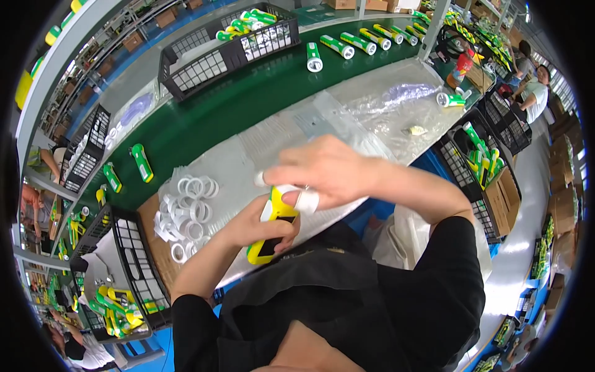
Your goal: Assembling plastic flashlights by attaching lens caps and internal components to the flashlight bodies on a production line.
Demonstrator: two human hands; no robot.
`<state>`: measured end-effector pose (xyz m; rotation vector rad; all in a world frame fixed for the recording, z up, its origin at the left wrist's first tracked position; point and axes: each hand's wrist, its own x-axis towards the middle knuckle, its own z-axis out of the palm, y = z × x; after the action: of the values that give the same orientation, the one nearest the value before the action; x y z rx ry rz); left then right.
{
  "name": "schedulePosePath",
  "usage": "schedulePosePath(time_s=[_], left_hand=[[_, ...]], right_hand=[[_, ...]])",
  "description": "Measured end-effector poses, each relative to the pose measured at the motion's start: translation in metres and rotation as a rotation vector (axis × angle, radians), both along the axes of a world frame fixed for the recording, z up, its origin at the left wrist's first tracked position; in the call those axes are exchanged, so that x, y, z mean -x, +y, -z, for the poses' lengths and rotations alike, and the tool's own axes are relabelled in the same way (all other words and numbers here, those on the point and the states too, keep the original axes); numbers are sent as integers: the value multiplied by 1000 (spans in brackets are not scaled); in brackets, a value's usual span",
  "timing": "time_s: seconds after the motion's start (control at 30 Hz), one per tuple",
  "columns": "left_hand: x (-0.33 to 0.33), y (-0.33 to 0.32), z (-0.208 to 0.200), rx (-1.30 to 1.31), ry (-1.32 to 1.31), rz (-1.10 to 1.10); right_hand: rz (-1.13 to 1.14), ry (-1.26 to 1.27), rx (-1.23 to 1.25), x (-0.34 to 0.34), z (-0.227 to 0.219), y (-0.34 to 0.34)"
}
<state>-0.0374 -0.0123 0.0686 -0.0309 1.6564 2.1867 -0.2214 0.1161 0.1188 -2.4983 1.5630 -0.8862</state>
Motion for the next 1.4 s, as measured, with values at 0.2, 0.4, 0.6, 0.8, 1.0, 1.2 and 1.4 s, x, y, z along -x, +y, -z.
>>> schedulePosePath(time_s=[0.2, 0.4, 0.6, 0.8, 1.0, 1.2, 1.4], left_hand=[[69, -108, 21, 1121, 183, -513], [18, -296, 67, 1775, 461, -1024], [-98, -414, 98, 1731, -849, -1075], [-75, -398, 110, 1628, -284, -1194], [28, -217, 41, 1115, 345, -986], [7, -106, 30, 997, 268, -746], [17, -28, 38, 215, 471, -1027]], right_hand=[[529, -197, 50, 46, 90, -131], [860, -393, 183, 137, 131, -237], [1314, -192, 58, 242, 175, -246], [826, 218, 344, 164, 138, -258], [380, -1121, -509, 27, 101, -237], [278, -1515, -312, -27, 79, -121], [-103, -1515, -630, -65, 93, -30]])
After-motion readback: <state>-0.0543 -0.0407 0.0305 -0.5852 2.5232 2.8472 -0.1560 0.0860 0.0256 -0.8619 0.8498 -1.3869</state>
